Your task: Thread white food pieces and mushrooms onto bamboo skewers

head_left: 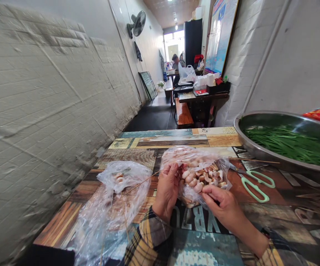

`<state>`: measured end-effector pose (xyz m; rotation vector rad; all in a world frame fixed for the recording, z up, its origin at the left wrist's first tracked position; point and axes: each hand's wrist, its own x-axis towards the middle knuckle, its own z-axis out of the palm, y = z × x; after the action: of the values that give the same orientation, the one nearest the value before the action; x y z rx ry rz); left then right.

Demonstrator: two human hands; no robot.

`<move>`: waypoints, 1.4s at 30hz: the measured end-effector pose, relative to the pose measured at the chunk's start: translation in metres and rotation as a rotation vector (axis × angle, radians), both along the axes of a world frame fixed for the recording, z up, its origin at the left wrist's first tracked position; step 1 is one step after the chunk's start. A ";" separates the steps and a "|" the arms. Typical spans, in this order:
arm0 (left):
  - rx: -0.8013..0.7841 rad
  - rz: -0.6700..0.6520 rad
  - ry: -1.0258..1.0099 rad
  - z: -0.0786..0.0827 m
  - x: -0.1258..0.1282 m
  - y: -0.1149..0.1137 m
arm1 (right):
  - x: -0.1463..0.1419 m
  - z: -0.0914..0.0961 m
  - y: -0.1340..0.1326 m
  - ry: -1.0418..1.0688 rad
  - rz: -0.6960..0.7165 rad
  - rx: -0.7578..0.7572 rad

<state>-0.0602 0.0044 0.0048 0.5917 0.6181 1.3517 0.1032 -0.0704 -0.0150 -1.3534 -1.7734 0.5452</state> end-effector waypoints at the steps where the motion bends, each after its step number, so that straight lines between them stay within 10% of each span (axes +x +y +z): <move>1: 0.002 0.004 0.008 0.000 0.000 0.000 | 0.000 0.000 0.000 -0.005 -0.003 0.000; 42: 0.092 0.006 0.049 -0.002 0.002 -0.002 | -0.027 -0.001 -0.001 0.018 -0.104 0.160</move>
<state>-0.0584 0.0021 0.0031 0.6994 0.5994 1.3800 0.0766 -0.0709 -0.0157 -1.3164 -1.6843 0.3501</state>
